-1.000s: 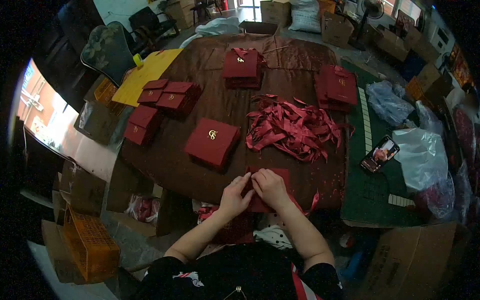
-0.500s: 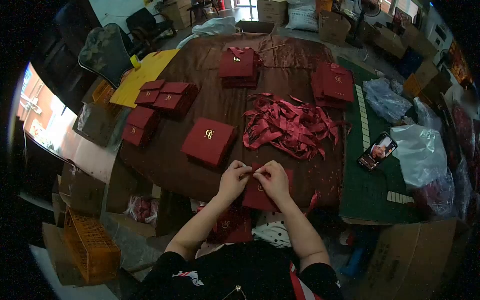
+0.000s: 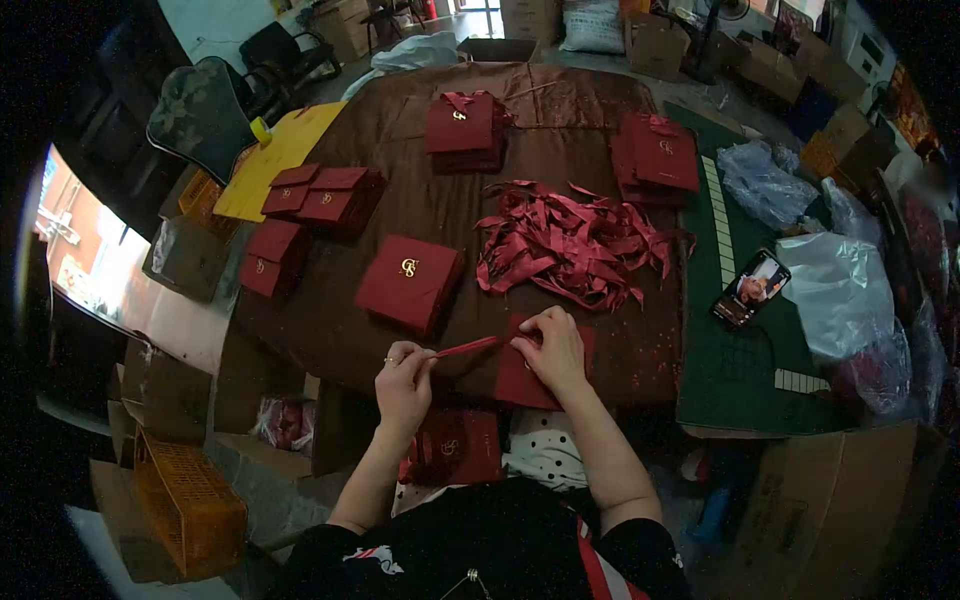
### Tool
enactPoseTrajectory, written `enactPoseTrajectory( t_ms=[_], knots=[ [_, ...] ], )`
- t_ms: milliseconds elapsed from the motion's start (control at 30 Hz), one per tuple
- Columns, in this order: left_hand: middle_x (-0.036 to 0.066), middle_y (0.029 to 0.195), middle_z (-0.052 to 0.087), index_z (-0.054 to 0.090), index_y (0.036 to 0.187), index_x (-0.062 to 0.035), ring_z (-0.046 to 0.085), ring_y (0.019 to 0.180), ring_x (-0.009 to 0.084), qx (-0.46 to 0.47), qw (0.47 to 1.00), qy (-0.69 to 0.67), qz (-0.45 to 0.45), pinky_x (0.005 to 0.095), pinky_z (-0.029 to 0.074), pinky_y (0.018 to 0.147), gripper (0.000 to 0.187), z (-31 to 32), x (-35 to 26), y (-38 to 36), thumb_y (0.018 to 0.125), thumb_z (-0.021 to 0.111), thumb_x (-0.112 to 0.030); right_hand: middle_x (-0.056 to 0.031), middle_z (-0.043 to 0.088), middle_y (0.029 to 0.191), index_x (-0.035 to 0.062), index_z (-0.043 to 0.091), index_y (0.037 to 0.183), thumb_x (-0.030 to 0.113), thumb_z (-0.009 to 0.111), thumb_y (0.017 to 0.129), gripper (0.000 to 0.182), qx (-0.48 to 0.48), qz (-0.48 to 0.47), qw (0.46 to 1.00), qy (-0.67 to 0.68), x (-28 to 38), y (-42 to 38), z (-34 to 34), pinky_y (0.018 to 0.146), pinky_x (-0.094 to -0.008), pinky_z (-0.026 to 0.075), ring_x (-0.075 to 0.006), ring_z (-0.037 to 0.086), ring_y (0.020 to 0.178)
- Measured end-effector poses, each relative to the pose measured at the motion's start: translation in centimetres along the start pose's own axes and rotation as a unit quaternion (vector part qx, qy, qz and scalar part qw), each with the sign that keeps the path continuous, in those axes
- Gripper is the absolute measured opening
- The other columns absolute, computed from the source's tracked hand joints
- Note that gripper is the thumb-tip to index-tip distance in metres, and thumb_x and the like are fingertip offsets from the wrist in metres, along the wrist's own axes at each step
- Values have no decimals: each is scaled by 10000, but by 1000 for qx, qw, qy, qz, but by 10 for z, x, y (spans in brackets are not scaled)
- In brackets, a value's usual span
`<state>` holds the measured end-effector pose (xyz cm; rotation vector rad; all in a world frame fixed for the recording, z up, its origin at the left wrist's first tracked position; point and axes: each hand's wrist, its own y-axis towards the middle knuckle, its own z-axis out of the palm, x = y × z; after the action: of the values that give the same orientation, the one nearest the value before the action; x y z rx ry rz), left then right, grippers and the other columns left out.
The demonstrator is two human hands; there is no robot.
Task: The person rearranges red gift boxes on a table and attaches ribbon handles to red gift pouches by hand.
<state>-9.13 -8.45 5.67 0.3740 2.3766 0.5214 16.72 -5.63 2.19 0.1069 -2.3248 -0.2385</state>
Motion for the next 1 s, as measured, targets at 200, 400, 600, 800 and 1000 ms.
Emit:
enactPoseTrajectory(
  t_ms=[200,400,600,800,1000],
  knots=[
    [160,1263,577,618,1261,-46,551,1146,377,9,997,-42,67,463,482,945,424,16,-39,5,848,713,-79,-114,564,1041,55,694,966,267,821,781,309,-75,-12,997,-22,-6,35,23,912,-442,480,-335,555,1057],
    [136,1317,587,678,1133,-38,538,1200,350,116,989,-37,78,453,491,960,345,71,-16,5,827,744,-185,-113,637,1010,47,680,1048,115,739,870,199,-163,-68,979,101,5,23,-43,880,-396,499,-300,625,990],
    [118,1313,596,690,1101,-51,544,1189,335,99,992,-13,80,444,503,927,339,74,-18,4,810,763,-208,-92,645,1041,51,682,1073,148,774,831,277,-45,65,997,10,-26,-50,-101,845,-388,520,-277,639,957],
    [117,1296,607,696,1088,-54,562,1154,333,94,992,-11,80,437,517,897,337,74,-19,4,798,771,-208,-86,592,930,90,703,1041,235,777,843,257,-90,45,987,-122,-34,-65,-78,801,-400,531,-284,625,898],
    [110,1293,611,701,1090,-66,565,1158,329,82,994,-7,75,442,510,914,339,73,-18,2,792,774,-210,-38,591,885,33,650,912,78,708,870,84,-184,109,972,94,-26,-54,-71,678,-333,503,-174,604,801]
  ],
)
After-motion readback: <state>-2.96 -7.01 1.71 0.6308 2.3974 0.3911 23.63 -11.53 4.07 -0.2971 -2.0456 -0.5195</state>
